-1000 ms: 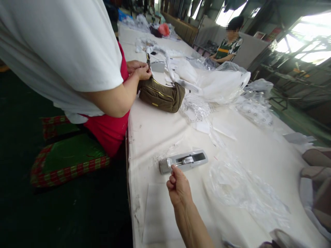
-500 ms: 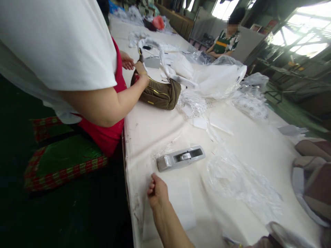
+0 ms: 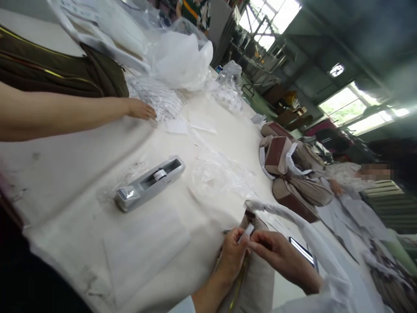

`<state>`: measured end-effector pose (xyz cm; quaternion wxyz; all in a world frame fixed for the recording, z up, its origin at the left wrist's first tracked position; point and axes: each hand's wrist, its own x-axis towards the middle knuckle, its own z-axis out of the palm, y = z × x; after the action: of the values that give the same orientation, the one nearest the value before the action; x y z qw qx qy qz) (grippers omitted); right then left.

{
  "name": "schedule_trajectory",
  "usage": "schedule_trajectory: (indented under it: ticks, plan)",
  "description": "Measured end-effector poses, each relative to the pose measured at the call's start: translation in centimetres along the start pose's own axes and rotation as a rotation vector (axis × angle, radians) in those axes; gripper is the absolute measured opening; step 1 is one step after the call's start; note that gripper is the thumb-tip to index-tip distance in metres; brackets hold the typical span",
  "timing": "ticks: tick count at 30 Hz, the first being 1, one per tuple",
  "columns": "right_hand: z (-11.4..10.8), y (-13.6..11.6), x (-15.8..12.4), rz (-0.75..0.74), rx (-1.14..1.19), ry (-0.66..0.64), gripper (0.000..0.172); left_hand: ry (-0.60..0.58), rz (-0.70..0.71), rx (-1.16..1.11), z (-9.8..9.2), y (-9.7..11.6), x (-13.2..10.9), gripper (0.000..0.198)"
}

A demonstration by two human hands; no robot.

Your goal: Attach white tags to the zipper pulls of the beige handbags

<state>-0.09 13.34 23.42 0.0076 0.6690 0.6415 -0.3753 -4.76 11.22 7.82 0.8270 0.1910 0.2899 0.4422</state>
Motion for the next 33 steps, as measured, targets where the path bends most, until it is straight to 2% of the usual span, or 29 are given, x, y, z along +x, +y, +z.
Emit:
schedule_trajectory:
  ticks: [3, 7, 13, 18, 22, 25, 29, 33]
  plan:
    - [-1.2, 2.0, 0.0, 0.047, -0.208, 0.023, 0.024, 0.009, 0.045, 0.073, 0.5, -0.4, -0.2, 0.023]
    - [-1.5, 3.3, 1.3, 0.07, -0.374, 0.002, 0.024, 0.021, 0.016, 0.11, 0.9, -0.4, -0.1, 0.02]
    - [-1.3, 5.6, 2.8, 0.114, -0.491, -0.029, 0.02, 0.015, 0.019, 0.105, 0.7, -0.4, 0.0, 0.021]
    - [-1.1, 5.4, 3.2, 0.198, -0.534, 0.014, 0.02, -0.006, 0.054, 0.164, 0.4, -0.6, -0.1, 0.021]
    - [-1.2, 5.0, 3.2, 0.298, -0.489, 0.073, 0.019, -0.016, 0.071, 0.186, 0.2, -0.8, -0.2, 0.023]
    - [-0.9, 5.3, 3.1, 0.291, -0.432, 0.174, 0.017, -0.041, 0.044, 0.119, 0.2, -0.8, -0.3, 0.025]
    - [0.0, 6.4, 2.4, 0.182, -0.299, 0.286, 0.023, -0.046, -0.062, -0.077, 0.4, -0.5, -0.2, 0.025]
    - [-0.1, 7.5, 1.2, 0.022, -0.048, 0.414, 0.017, -0.024, -0.149, -0.239, 0.4, -0.4, 0.0, 0.024]
